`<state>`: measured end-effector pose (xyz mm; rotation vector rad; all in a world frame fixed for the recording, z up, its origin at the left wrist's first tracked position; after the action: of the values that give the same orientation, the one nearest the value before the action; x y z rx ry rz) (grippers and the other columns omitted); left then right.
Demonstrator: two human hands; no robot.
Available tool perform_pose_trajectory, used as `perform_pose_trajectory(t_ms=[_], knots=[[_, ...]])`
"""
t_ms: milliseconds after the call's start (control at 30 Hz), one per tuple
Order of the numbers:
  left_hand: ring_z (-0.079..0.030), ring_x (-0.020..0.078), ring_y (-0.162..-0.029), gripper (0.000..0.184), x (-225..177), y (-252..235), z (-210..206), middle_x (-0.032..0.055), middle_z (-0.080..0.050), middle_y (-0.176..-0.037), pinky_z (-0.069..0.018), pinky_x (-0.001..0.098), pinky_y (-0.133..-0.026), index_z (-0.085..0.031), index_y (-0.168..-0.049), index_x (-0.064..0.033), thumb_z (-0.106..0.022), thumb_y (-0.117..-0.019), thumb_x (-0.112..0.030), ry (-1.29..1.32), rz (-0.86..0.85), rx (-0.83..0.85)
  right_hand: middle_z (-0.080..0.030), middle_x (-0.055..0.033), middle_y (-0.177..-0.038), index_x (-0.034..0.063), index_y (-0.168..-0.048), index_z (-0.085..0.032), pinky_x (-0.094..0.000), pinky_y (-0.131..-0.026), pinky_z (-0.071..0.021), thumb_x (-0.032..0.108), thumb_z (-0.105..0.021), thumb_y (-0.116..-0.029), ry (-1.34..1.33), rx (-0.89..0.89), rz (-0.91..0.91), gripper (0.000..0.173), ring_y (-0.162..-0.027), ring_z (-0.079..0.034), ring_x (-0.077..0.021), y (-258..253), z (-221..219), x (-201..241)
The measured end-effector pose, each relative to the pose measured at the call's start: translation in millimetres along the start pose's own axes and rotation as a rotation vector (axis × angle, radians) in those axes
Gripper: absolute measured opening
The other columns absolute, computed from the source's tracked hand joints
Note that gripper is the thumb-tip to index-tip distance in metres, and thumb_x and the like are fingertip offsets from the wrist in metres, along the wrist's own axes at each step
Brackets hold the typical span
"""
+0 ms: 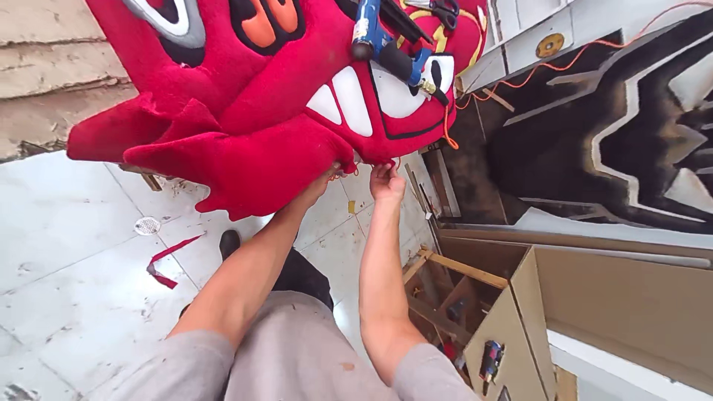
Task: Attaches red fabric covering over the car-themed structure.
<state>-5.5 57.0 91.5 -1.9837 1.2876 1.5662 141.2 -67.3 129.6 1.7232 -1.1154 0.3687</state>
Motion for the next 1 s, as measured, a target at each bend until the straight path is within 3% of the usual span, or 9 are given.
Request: perform_pose_trajectory(t_ms=[67, 133, 267, 300, 433, 567, 800, 900, 1000], knots=[[-0.061, 0.0103, -0.106, 0.034, 0.5, -1.2, 0.2, 0.0094, -0.068, -0.115, -0.0477, 0.0313, -0.100, -0.062, -0.127, 0.0010, -0.047, -0.1099, -0.025, -0.003, 0.012, 0.022, -0.055, 0.0018, -0.073, 0.0153, -0.099, -0.051, -0.0259, -0.067, -0.0567, 0.033, -0.036, -0.1101, 0.059, -0.069, -0.021, 0.026, -0.061, -0.058, -0.0099, -6.8, -14.1, 8.4], [-0.061, 0.0111, -0.105, 0.035, 1.8, -2.6, 0.5, 0.0116, -0.067, -0.116, -0.0476, 0.0312, -0.100, -0.062, -0.127, 0.0027, -0.045, -0.1104, -0.024, 0.005, 0.013, 0.033, -0.057, 0.0008, -0.075, 0.0148, -0.100, -0.052, -0.0266, -0.067, -0.0575, 0.031, -0.038, -0.1094, 0.097, -0.066, -0.004, 0.023, -0.062, -0.060, -0.0103, -3.7, -16.4, 11.8], [-0.065, 0.0079, -0.100, 0.034, 2.0, -4.0, -1.6, 0.0106, -0.071, -0.108, -0.0494, 0.0293, -0.097, -0.059, -0.128, 0.0055, -0.044, -0.1105, -0.019, 0.034, -0.013, 0.047, -0.063, -0.0064, -0.105, 0.0088, -0.118, -0.052, -0.0384, -0.093, -0.0558, 0.012, -0.041, -0.1065, 0.265, 0.132, 0.125, 0.016, -0.098, -0.066, -0.0193, 19.4, -6.4, -0.7], [-0.064, 0.0069, -0.098, 0.032, -1.7, -3.7, -2.4, 0.0098, -0.070, -0.107, -0.0499, 0.0280, -0.096, -0.058, -0.127, 0.0057, -0.045, -0.1099, -0.017, 0.038, -0.021, 0.032, -0.063, -0.0063, -0.106, 0.0078, -0.120, -0.052, -0.0386, -0.093, -0.0551, 0.008, -0.042, -0.1049, 0.340, 0.180, 0.125, 0.018, -0.099, -0.065, -0.0193, 21.5, -2.0, -9.5], [-0.063, 0.0087, -0.102, 0.034, 0.3, -0.5, -0.5, 0.0086, -0.069, -0.110, -0.0500, 0.0299, -0.098, -0.062, -0.127, 0.0018, -0.048, -0.1095, -0.024, 0.009, -0.049, 0.031, -0.063, -0.0034, -0.092, 0.0108, -0.113, -0.055, -0.0301, -0.074, -0.0582, 0.037, -0.058, -0.1039, 0.451, 0.104, -0.135, 0.028, -0.079, -0.065, -0.0141, 23.9, 3.4, -42.6], [-0.062, 0.0125, -0.104, 0.041, 8.6, -0.4, 2.7, 0.0086, -0.068, -0.116, -0.0494, 0.0346, -0.099, -0.063, -0.128, -0.0032, -0.051, -0.1074, -0.037, -0.037, -0.047, 0.007, -0.067, -0.0065, -0.112, 0.0094, -0.135, -0.053, -0.0286, -0.080, -0.0568, 0.065, -0.047, -0.1004, 0.414, 0.199, -0.356, 0.066, -0.088, -0.067, -0.0137, 25.5, 2.8, -50.8], [-0.061, 0.0173, -0.118, 0.050, 10.6, 2.1, 2.0, 0.0119, -0.065, -0.129, -0.0465, 0.0399, -0.107, -0.061, -0.134, -0.0044, -0.046, -0.1079, -0.045, -0.107, 0.029, 0.004, -0.063, -0.0094, -0.123, 0.0106, -0.138, -0.048, -0.0283, -0.088, -0.0580, 0.025, -0.060, -0.1041, 0.286, 0.068, -0.276, 0.039, -0.104, -0.067, -0.0182, 49.5, -18.4, -28.7], [-0.060, 0.0177, -0.117, 0.040, -12.6, 9.8, -1.8, 0.0166, -0.064, -0.125, -0.0449, 0.0373, -0.107, -0.061, -0.130, 0.0031, -0.046, -0.1101, -0.028, -0.086, 0.042, -0.067, -0.062, -0.0115, -0.118, 0.0071, -0.138, -0.046, -0.0283, -0.084, -0.0582, 0.015, -0.058, -0.1037, 0.280, 0.019, -0.286, 0.037, -0.097, -0.067, -0.0187, 51.6, -31.8, -27.8], [-0.063, 0.0164, -0.114, 0.039, -4.9, 5.4, -0.3, 0.0175, -0.067, -0.122, -0.0476, 0.0356, -0.106, -0.061, -0.129, 0.0057, -0.051, -0.1084, -0.026, -0.079, 0.016, -0.102, -0.060, -0.0068, -0.106, 0.0105, -0.128, -0.048, -0.0211, -0.077, -0.0576, 0.012, -0.058, -0.1022, 0.138, -0.024, -0.356, 0.028, -0.086, -0.065, -0.0118, 50.5, -30.7, -30.4]])
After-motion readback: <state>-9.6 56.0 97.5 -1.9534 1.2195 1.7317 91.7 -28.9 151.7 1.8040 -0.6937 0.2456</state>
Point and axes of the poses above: each hand's wrist, its own y-axis away from the middle knuckle, its own z-axis out of the back of the hand, x = y × z, the point moved 6 cm from there along -y, towards the middle knuckle
